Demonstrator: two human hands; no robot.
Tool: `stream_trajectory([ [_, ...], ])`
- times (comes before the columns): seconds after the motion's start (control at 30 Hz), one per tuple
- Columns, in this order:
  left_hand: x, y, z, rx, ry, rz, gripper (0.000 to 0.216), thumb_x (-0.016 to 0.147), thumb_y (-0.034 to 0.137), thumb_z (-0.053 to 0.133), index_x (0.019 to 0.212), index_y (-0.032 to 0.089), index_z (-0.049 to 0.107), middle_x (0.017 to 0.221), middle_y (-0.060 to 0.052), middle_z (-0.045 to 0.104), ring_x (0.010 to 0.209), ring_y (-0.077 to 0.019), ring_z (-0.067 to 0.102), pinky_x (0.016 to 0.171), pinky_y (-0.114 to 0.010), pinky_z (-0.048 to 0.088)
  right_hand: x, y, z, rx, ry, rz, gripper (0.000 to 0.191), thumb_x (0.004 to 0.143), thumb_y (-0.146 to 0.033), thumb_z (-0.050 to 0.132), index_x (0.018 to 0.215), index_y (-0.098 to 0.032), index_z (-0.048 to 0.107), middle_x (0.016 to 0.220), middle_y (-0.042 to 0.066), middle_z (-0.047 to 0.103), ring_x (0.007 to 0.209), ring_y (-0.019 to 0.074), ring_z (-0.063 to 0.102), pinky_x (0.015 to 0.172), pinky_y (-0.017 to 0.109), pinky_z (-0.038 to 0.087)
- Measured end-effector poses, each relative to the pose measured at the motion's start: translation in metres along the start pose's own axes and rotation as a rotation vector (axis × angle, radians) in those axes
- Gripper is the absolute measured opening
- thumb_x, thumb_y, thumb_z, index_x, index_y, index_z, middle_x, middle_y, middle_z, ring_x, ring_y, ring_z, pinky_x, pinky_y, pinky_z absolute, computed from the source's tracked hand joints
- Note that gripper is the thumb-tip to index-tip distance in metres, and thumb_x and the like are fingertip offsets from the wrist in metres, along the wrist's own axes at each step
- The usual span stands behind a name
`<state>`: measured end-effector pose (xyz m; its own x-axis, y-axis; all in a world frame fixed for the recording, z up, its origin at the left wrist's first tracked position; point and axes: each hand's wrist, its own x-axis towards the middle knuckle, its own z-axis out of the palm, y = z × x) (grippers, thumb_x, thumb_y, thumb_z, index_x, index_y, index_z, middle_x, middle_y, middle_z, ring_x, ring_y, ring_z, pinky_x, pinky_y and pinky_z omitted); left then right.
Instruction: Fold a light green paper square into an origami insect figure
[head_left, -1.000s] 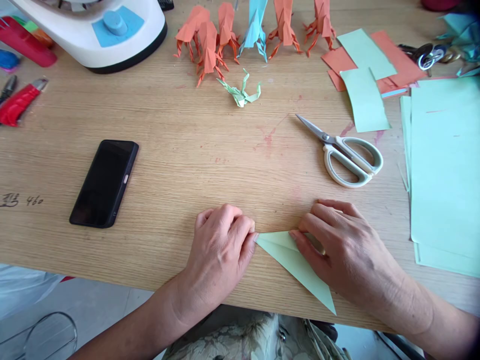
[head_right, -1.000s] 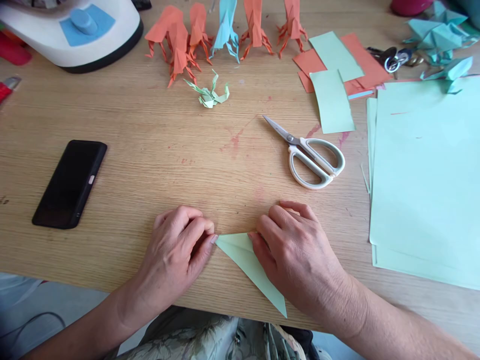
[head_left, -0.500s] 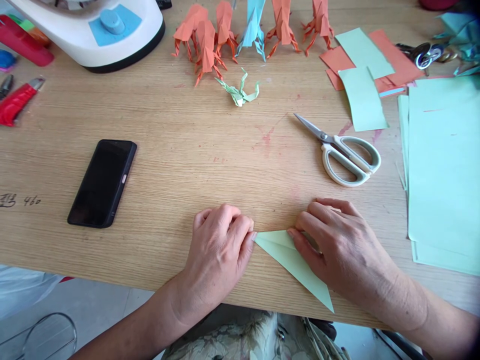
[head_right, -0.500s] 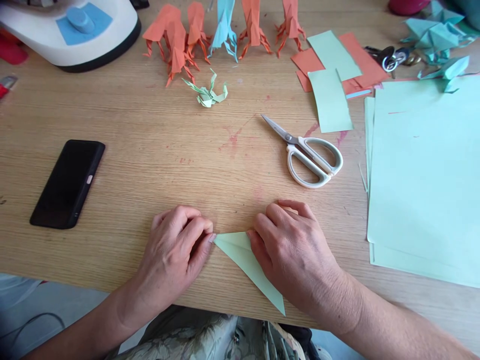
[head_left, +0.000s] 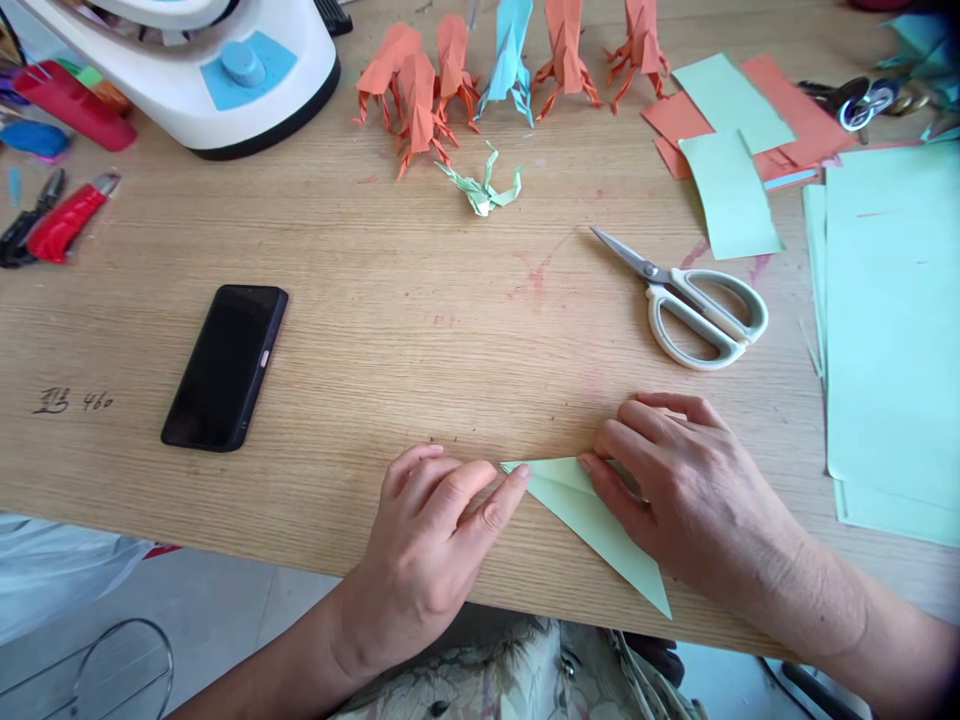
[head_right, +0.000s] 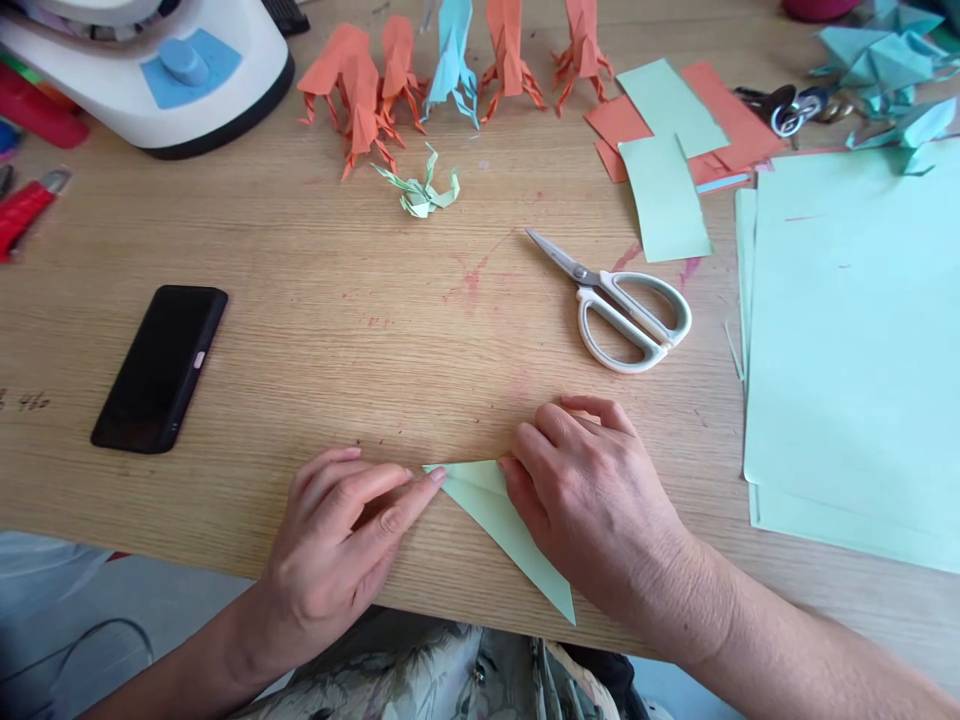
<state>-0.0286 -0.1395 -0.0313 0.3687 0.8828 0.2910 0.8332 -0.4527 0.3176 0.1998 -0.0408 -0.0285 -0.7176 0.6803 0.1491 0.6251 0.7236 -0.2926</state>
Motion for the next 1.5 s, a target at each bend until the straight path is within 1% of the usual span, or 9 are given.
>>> stream_trajectory([
  [0.1,-0.0002,0.0004,0.0020,0.036,-0.046,0.011,0.038,0.097,0.005,0.048,0.131,0.015,0.062,0.103,-0.007,0.064,0.093,-0.0188,0.054,0.101,-0.045,0.039,-0.0001,0.0006,0.0000,-0.002,-0.004,-0.006,0.028,0.097,-0.022,0.051,0.069,-0.019,0.054,0.067,-0.001,0.051,0.065,0.0158,0.053,0.088,0.036,0.043],
  [0.23,-0.0008,-0.0008,0.0032,0.051,-0.058,0.013,0.037,0.099,0.006,0.047,0.132,0.014,0.062,0.103,-0.007,0.066,0.092,-0.0180,0.056,0.101,-0.044,0.039,-0.0007,0.0005,0.0000,0.010,-0.010,-0.004,0.028,0.097,-0.023,0.051,0.070,-0.020,0.055,0.067,-0.001,0.051,0.064,0.0158,0.053,0.087,0.037,0.043],
  [0.43,-0.0024,-0.0022,0.0015,0.052,-0.096,0.028,0.040,0.098,0.004,0.047,0.135,0.011,0.059,0.106,-0.008,0.066,0.096,-0.0194,0.054,0.103,-0.044,0.039,-0.0003,-0.0002,-0.0014,0.021,-0.023,0.001,0.029,0.098,-0.021,0.050,0.069,-0.020,0.052,0.066,-0.002,0.050,0.064,0.0155,0.053,0.087,0.037,0.042],
  [0.6,-0.0036,-0.0023,0.0026,0.041,-0.109,0.037,0.041,0.097,0.003,0.049,0.137,0.008,0.057,0.109,-0.009,0.065,0.097,-0.0195,0.053,0.104,-0.044,0.040,-0.0003,0.0001,-0.0016,0.028,-0.023,-0.003,0.027,0.098,-0.022,0.050,0.071,-0.019,0.054,0.067,-0.001,0.051,0.064,0.0153,0.052,0.088,0.037,0.042],
  [0.83,-0.0058,-0.0038,0.0011,0.045,-0.135,0.064,0.046,0.094,0.001,0.051,0.140,0.005,0.053,0.113,-0.010,0.064,0.102,-0.0212,0.054,0.106,-0.045,0.040,0.0000,-0.0007,-0.0019,0.021,-0.026,-0.004,0.029,0.098,-0.021,0.050,0.069,-0.020,0.049,0.067,-0.002,0.048,0.064,0.0153,0.051,0.087,0.037,0.042],
  [1.17,-0.0069,-0.0043,0.0018,0.051,-0.145,0.068,0.049,0.093,0.000,0.051,0.142,0.004,0.051,0.115,-0.011,0.063,0.104,-0.0230,0.051,0.106,-0.047,0.041,-0.0004,-0.0003,-0.0018,0.011,-0.037,-0.008,0.028,0.098,-0.020,0.048,0.070,-0.021,0.049,0.067,-0.002,0.050,0.064,0.0149,0.051,0.088,0.037,0.042],
  [1.43,-0.0056,-0.0055,0.0013,0.063,-0.129,0.061,0.047,0.095,0.003,0.049,0.141,0.006,0.052,0.111,-0.011,0.063,0.100,-0.0222,0.052,0.103,-0.047,0.041,0.0002,0.0002,-0.0021,0.002,-0.040,-0.015,0.027,0.098,-0.020,0.048,0.071,-0.020,0.053,0.068,-0.001,0.053,0.064,0.0155,0.054,0.088,0.037,0.042],
  [1.5,-0.0053,-0.0053,0.0010,0.072,-0.127,0.051,0.046,0.095,0.004,0.050,0.141,0.007,0.053,0.113,-0.012,0.063,0.102,-0.0231,0.052,0.104,-0.047,0.041,0.0003,0.0001,-0.0022,-0.006,-0.045,-0.014,0.027,0.097,-0.020,0.048,0.071,-0.020,0.052,0.068,-0.001,0.053,0.065,0.0159,0.054,0.089,0.038,0.042],
])
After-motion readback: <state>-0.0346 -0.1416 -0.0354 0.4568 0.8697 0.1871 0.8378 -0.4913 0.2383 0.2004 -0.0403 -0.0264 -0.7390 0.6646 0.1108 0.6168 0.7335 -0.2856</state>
